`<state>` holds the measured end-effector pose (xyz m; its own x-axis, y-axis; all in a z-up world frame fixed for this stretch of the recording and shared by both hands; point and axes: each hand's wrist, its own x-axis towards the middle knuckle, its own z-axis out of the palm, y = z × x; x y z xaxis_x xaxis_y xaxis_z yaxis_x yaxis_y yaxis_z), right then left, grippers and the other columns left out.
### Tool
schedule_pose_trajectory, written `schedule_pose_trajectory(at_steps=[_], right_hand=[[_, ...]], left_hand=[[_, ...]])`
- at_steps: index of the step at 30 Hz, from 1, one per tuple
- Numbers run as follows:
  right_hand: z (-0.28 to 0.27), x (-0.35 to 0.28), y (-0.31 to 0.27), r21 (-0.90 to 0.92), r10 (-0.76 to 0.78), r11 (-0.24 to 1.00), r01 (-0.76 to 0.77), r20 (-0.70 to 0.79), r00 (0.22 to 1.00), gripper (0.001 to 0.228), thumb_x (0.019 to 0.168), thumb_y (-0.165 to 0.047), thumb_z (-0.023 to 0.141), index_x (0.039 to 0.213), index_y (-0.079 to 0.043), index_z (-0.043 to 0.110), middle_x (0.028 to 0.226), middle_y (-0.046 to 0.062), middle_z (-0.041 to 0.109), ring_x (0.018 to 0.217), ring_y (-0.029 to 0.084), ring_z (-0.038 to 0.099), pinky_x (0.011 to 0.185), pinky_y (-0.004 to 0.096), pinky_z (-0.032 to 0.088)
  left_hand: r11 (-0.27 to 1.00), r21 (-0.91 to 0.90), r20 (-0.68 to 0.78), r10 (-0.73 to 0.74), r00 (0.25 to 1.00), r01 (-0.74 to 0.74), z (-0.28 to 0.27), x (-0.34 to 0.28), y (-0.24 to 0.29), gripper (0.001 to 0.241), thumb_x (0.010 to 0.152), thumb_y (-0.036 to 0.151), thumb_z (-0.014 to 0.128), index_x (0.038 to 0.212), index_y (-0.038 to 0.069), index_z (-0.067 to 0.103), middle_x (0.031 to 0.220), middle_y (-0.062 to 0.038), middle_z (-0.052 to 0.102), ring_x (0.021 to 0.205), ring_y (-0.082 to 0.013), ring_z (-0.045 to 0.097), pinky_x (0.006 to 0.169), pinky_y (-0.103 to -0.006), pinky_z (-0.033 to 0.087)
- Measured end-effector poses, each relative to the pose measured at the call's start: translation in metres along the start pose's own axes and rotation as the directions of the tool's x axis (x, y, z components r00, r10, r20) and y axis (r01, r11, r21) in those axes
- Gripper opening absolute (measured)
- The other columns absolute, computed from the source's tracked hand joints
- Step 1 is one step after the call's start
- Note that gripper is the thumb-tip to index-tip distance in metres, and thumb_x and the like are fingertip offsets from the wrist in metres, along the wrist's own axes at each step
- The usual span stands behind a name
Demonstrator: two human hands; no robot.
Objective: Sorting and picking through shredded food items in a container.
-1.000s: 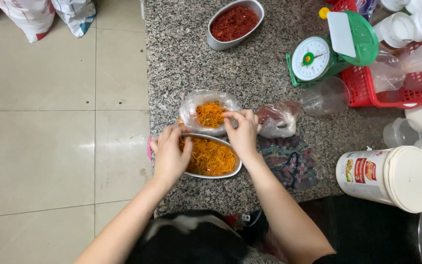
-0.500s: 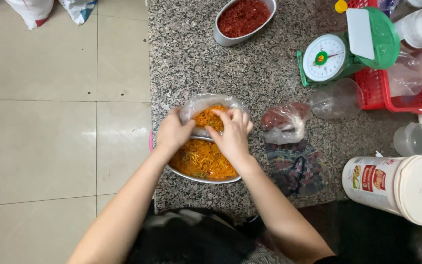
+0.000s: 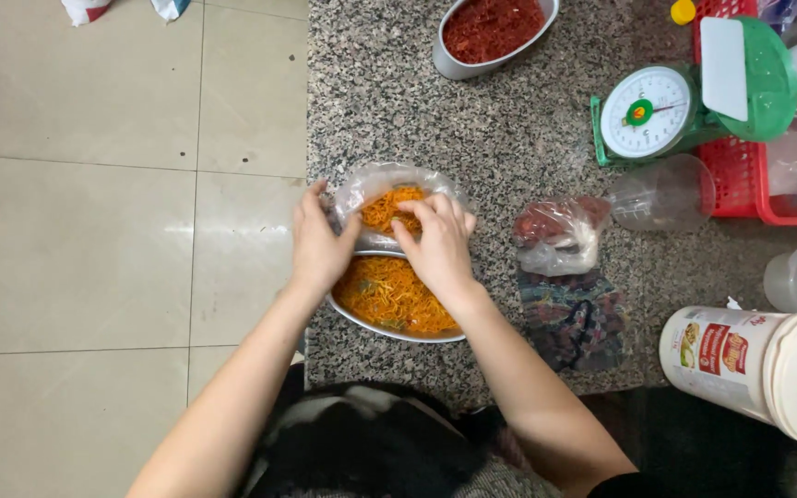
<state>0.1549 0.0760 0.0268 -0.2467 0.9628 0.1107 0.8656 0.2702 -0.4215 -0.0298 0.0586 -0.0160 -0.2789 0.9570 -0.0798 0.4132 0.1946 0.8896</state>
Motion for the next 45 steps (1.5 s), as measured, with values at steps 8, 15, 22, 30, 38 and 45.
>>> schedule_pose_trajectory(at_steps=[8,15,22,30,38,45], right_hand=[[0.016,0.007,0.001,-0.049,0.003,0.999,0.0,0.062,0.998,0.023,0.096,-0.023,0.07,0.117,-0.015,0.077,0.1,0.005,0.06,0.105,0.023,0.053,0.097,0.039,0.032],[0.005,0.003,-0.006,-0.111,-0.001,0.994,0.006,0.046,0.999,0.019,0.085,-0.024,0.078,0.102,-0.016,0.078,0.101,0.005,0.059,0.108,0.024,0.052,0.098,0.041,0.031],[0.001,-0.009,0.009,0.077,0.157,0.985,-0.152,-0.054,0.986,0.015,0.084,-0.026,0.084,0.095,-0.017,0.079,0.093,0.001,0.067,0.097,0.02,0.06,0.095,0.043,0.035],[-0.007,-0.031,0.013,0.803,0.407,0.453,-0.387,0.2,0.891,0.02,0.098,-0.015,0.069,0.112,-0.001,0.073,0.095,0.001,0.069,0.082,0.007,0.057,0.075,0.021,0.047],[-0.055,-0.057,-0.036,0.893,0.329,0.244,-0.379,0.292,0.898,0.015,0.1,-0.011,0.064,0.109,0.001,0.069,0.1,0.001,0.07,0.092,0.007,0.064,0.083,0.023,0.052],[-0.053,-0.063,-0.044,0.918,0.286,0.203,-0.339,0.276,0.918,0.014,0.101,-0.01,0.064,0.11,0.0,0.068,0.1,0.001,0.069,0.091,0.006,0.062,0.082,0.022,0.052]], left_hand=[[0.836,0.444,0.083,0.32,0.944,-0.323,-0.01,-0.016,0.034,0.039,0.084,0.01,0.068,0.118,0.026,0.072,0.148,-0.017,0.046,0.133,-0.0382,0.042,0.114,-0.0508,0.029],[0.909,0.256,0.089,0.317,0.944,-0.329,-0.025,-0.028,0.045,0.04,0.085,0.012,0.067,0.124,0.015,0.071,0.143,-0.02,0.047,0.134,-0.0396,0.041,0.111,-0.0509,0.027],[0.954,0.164,0.1,0.237,0.966,-0.251,-0.042,-0.046,0.062,0.023,0.089,0.015,0.069,0.112,0.013,0.072,0.12,-0.007,0.062,0.121,-0.0262,0.052,0.111,-0.0446,0.027],[0.959,0.046,0.069,0.277,0.958,-0.28,-0.04,-0.062,0.086,0.014,0.088,0.018,0.073,0.101,0.013,0.076,0.108,-0.003,0.063,0.114,-0.0211,0.056,0.107,-0.0422,0.027],[0.964,-0.066,0.066,0.261,0.963,-0.257,-0.064,-0.072,0.122,0.014,0.089,0.021,0.075,0.1,0.012,0.078,0.107,-0.001,0.065,0.114,-0.0183,0.058,0.106,-0.0386,0.029],[0.992,-0.118,0.065,0.057,0.996,-0.049,-0.077,-0.073,0.128,0.014,0.087,0.02,0.077,0.096,0.01,0.078,0.105,0.0,0.07,0.093,-0.013,0.066,0.09,-0.0302,0.047]])
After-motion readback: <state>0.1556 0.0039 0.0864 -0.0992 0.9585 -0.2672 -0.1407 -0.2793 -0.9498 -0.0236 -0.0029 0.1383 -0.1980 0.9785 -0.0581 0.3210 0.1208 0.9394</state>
